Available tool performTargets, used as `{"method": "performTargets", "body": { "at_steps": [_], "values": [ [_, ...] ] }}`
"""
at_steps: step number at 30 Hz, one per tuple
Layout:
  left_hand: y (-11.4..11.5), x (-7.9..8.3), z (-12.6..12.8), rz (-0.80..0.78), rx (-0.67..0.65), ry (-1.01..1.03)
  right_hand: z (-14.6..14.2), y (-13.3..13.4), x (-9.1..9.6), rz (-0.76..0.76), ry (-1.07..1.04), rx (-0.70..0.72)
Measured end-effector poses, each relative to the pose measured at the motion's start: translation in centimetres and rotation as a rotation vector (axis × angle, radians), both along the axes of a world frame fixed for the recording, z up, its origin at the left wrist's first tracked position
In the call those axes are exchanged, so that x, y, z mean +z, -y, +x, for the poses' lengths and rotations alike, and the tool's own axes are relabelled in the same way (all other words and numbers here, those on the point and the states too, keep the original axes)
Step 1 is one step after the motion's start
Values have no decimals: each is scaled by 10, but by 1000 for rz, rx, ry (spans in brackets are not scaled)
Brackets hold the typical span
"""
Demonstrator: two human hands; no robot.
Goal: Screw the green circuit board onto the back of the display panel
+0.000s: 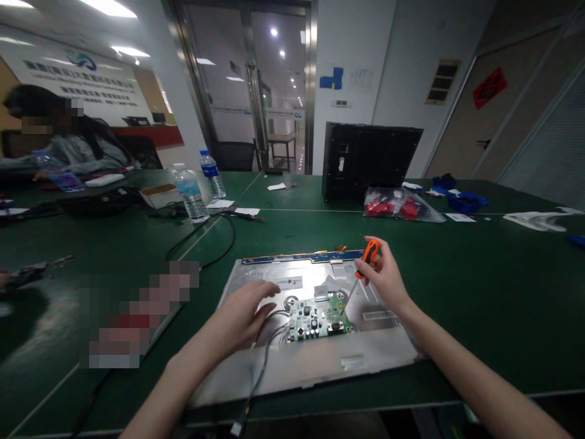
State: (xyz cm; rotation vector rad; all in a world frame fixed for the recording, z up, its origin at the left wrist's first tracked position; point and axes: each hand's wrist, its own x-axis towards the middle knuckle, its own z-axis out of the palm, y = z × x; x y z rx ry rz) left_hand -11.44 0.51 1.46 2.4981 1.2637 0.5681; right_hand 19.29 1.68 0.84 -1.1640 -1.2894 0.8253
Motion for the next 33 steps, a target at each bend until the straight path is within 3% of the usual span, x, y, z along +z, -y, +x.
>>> {"method": "performTargets", "body": {
  "at_steps": [3,7,13,17,27,33],
  "values": [
    [-23,2,7,19,3,-117,19,2,-13,-149,-87,-26],
    [-42,-9,18,26,13,-159,37,11,-27,-313,-130,-14],
    [-58,-36,12,17,-51,-126,38,22,-31,-299,-125,-11],
    [-63,-45,5,63,-58,-143,32,20,-33,-278,-83,9],
    [-66,-36,-3,25,-57,-155,19,15,-30,-280,-120,42],
    [-71,-26,10,32,-10,-215,12,10,-33,-272,-144,23]
  ]
}}
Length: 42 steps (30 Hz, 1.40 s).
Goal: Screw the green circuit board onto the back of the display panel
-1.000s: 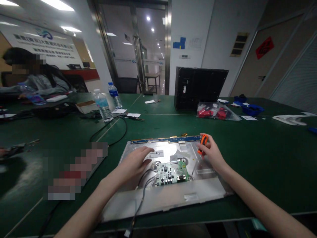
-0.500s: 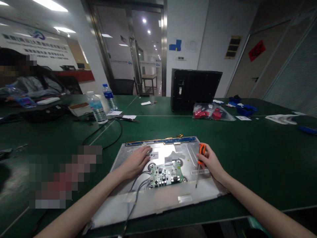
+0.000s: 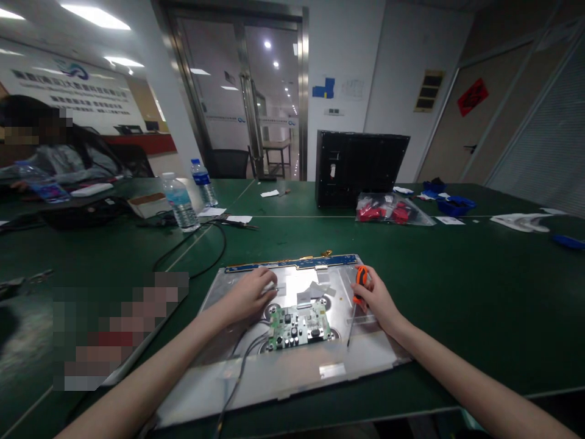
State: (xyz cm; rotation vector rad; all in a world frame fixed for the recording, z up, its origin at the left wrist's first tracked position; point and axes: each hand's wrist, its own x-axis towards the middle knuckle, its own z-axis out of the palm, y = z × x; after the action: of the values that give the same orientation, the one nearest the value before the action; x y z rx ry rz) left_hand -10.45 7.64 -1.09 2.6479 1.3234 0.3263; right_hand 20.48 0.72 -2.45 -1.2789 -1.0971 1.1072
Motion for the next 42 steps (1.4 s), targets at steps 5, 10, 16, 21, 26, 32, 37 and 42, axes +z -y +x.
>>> {"method": "performTargets", "body": {
  "at_steps": [5,10,16,21,26,32,37,42],
  "values": [
    [-4,1,5,-31,32,45,-1,3,3,-1,-6,-3],
    [-3,2,3,-65,34,72,1,3,4,0,-51,-34],
    [4,-7,4,-14,0,201,-2,5,6,-13,-65,-91],
    [7,-8,1,-18,-18,251,-6,10,8,-16,-68,-111],
    [6,-3,-5,-82,22,245,-9,11,7,-2,-73,-86],
    [6,13,11,-95,43,272,-9,10,7,-15,-83,-77],
    [14,25,52,-167,-201,332,-8,8,9,-26,-82,-71],
    [14,18,83,-299,-301,367,-15,-3,13,-13,-143,-76]
  ]
}}
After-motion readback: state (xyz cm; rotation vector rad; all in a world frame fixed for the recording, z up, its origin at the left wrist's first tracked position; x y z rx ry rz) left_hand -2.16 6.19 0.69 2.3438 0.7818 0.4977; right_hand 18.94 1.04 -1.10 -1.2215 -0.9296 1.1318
